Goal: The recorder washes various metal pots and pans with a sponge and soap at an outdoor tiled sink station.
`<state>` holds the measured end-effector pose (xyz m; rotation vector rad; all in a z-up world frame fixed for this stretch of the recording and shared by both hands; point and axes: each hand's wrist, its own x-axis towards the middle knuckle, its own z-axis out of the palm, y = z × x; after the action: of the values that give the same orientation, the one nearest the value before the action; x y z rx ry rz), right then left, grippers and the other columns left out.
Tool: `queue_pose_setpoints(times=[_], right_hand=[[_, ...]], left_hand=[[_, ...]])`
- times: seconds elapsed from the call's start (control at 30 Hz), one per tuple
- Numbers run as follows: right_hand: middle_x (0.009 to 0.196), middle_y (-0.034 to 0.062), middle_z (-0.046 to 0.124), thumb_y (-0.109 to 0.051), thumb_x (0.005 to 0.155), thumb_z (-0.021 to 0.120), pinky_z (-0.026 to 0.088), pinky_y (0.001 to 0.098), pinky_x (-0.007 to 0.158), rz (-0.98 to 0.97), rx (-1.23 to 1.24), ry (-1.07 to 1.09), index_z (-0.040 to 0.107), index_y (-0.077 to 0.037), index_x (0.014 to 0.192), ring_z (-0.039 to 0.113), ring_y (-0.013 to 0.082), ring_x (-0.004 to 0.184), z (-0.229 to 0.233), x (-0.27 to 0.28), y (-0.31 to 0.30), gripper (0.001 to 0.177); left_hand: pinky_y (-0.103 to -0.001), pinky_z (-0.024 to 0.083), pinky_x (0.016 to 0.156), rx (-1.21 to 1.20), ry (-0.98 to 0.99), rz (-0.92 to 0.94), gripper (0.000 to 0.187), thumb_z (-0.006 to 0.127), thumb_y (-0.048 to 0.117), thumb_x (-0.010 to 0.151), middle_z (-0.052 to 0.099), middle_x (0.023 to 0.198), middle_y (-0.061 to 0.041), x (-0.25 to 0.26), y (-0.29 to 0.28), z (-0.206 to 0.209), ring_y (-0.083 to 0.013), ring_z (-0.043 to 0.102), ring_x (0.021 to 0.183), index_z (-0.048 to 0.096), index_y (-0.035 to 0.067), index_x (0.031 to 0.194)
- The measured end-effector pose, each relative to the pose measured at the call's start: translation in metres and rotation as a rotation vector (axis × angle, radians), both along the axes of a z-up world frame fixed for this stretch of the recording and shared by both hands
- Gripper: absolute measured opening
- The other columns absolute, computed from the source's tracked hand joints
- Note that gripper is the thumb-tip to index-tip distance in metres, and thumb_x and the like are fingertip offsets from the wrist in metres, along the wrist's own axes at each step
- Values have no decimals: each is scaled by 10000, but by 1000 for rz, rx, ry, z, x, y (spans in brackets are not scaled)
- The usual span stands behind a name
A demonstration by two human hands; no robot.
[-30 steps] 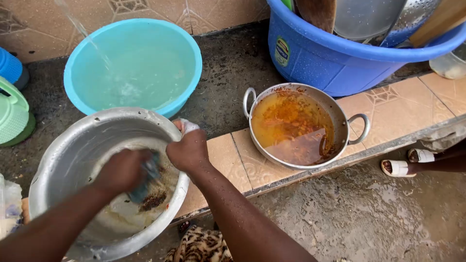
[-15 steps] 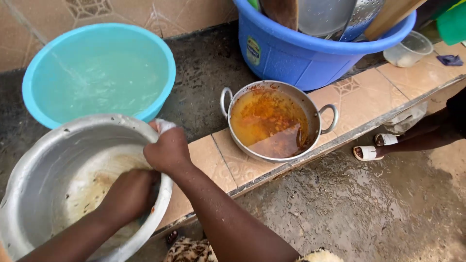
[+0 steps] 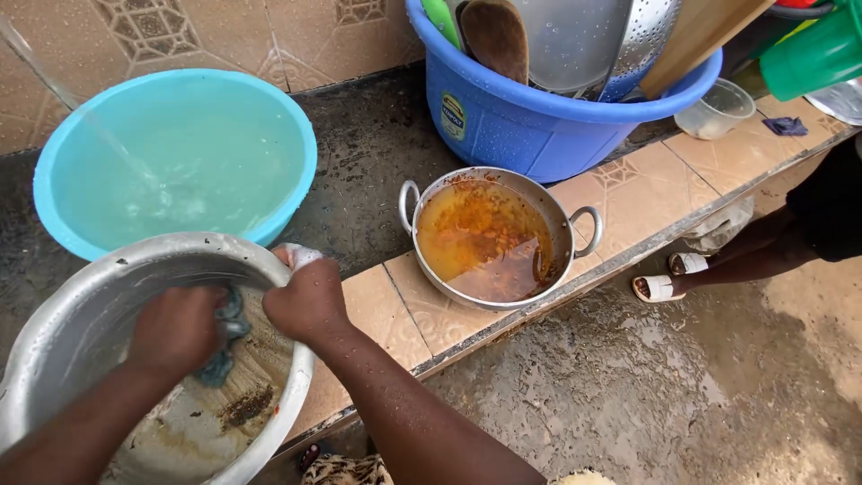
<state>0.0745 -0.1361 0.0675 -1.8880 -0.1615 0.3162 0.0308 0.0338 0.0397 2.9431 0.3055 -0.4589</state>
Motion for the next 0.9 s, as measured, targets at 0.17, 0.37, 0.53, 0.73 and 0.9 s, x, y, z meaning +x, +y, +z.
queue_pose_setpoints(times=[0.17,0.37,0.53,0.73,0.9], right_hand=[[950,168,761,18,753,624,578,346,818,11,-12,-70,732,-29,1071,750,221,895,-7,8,-7,339],[991,142,758,44,758,592,580,353,792,3,-15,129,697,-67,1149,747,215,899,20,-5,-5,420],[1014,132,778,78,743,559,567,320,840,20,9,108,720,-45,1126,749,193,928,6,10,-5,433],[982,138,782,46,740,567,576,334,819,28,-29,45,718,-26,1138,758,207,909,3,6,0,432],[968,157,791,-13,720,620,573,338,800,-1,-62,-53,759,-49,1069,778,235,917,0,3,-5,377]], left_hand=[[-502,589,841,-268,-229,-211,218,723,68,670,766,849,-196,-22,-30,-22,-370,763,842,808,114,865],[-475,598,820,-145,-133,-99,126,730,75,768,761,868,-182,-16,5,-34,-332,767,834,762,99,888],[-463,599,806,-336,-281,-235,210,710,39,741,776,865,-169,-28,-10,-31,-300,766,804,775,129,919],[-472,604,808,-59,-174,-188,84,714,116,818,743,923,-188,-27,-17,-55,-336,745,869,723,87,896],[-496,593,793,-28,-207,-255,356,705,78,732,737,931,-208,-9,-3,-4,-363,737,899,709,99,1088]])
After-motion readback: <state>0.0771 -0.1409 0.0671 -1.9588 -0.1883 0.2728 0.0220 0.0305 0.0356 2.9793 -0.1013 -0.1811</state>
